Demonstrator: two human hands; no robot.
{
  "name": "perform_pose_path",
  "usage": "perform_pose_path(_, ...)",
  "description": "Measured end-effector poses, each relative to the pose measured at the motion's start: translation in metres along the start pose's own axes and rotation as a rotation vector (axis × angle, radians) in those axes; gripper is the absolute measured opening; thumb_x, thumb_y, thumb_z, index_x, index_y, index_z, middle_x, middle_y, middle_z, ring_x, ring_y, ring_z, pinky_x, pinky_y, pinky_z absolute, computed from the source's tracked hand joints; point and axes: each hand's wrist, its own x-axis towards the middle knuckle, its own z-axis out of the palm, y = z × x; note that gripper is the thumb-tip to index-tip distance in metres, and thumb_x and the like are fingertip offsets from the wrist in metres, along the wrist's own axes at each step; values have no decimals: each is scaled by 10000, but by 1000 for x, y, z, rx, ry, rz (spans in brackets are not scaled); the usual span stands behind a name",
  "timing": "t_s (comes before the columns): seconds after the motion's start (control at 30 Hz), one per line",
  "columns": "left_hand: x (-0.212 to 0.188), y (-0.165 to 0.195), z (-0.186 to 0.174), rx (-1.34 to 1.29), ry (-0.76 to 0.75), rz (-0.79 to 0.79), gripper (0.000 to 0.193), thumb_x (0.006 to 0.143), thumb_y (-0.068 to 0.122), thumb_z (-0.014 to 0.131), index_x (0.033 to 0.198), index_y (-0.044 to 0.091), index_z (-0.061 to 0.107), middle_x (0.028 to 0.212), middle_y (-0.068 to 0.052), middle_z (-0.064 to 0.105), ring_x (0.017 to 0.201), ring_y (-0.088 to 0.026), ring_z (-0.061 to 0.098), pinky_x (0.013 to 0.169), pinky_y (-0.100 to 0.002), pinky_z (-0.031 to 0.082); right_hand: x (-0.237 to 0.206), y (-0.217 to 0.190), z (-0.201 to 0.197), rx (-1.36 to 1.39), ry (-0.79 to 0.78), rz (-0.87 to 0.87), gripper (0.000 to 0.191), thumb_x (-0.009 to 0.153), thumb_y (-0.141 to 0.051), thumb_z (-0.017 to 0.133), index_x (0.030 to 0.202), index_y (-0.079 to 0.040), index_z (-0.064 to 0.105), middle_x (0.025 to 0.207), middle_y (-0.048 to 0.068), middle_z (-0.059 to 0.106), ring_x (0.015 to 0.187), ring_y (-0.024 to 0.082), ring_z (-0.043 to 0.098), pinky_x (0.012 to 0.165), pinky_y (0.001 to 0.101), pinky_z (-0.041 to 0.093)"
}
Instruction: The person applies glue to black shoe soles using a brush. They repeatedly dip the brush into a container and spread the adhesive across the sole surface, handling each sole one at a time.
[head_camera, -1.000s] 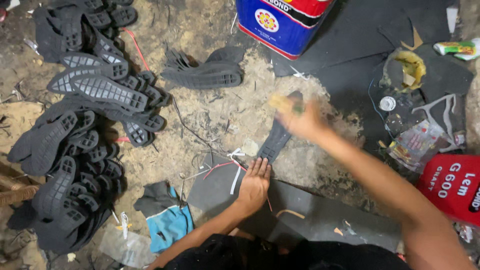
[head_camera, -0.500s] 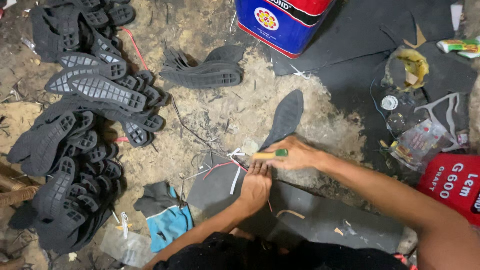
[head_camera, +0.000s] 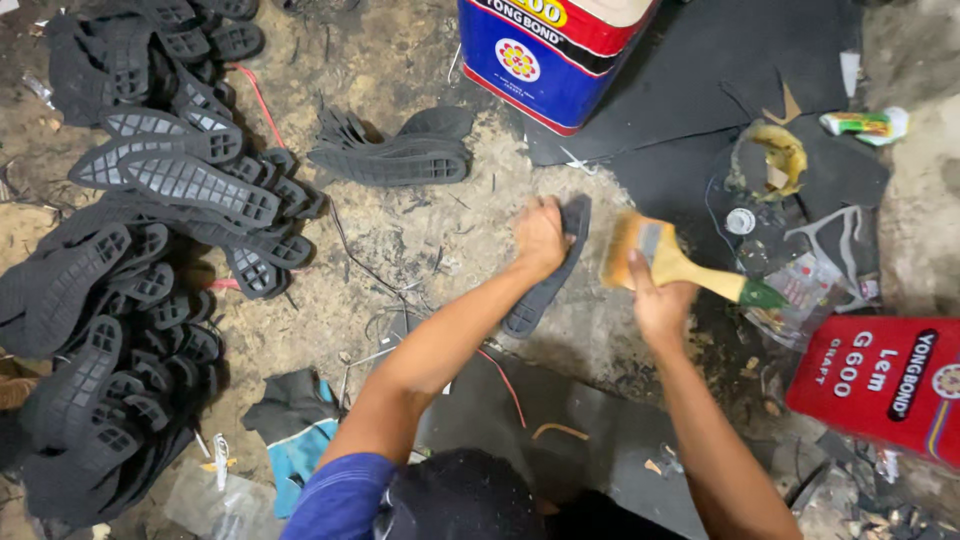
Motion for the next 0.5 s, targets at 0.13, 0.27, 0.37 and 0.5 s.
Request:
perform_pose_path(0.13, -31, 33, -30, -413, 69, -16, 246, 889, 236, 806, 1052, 80, 709, 887, -151, 669, 828, -309, 667, 766, -414, 519, -3, 3, -34, 278, 167, 245, 448, 979, -199, 768, 1345, -33, 572, 1120, 47, 676, 909, 156, 655, 657, 297, 532)
perform_pose_path(0.27, -84, 29, -82, -545, 73, -151, 343, 915, 208, 763, 1204, 70, 638, 912, -147, 682, 772, -284, 645, 705, -385, 510, 21, 12, -47, 444, 270, 217, 493, 979, -196, 778, 1382, -88, 515, 1099, 35, 664, 834, 143, 640, 600, 263, 536)
perform_pose_path(0.37, -124, 11, -102, -564, -6, -303, 476, 852, 142, 760, 1286, 68, 579, 928, -169, 674, 797, -315, 634, 718, -404, 510, 21, 8, -26, 492, 250, 202, 564, 951, -192, 802, 1376, -116, 440, 1153, 23, 658, 889, 125, 664, 593, 248, 559)
perform_pose_path(0.5, -190, -22, -91, -180, -26, 33, 705, 743, 45, 708, 1396, -95, 478, 1369, -324, 523, 1249, -468, 465, 1066, -497, 378, -15, -9, 31, 160, -14, 153, 437, 963, -222, 763, 1311, -41, 570, 1131, 90, 680, 948, 200, 656, 731, 349, 524)
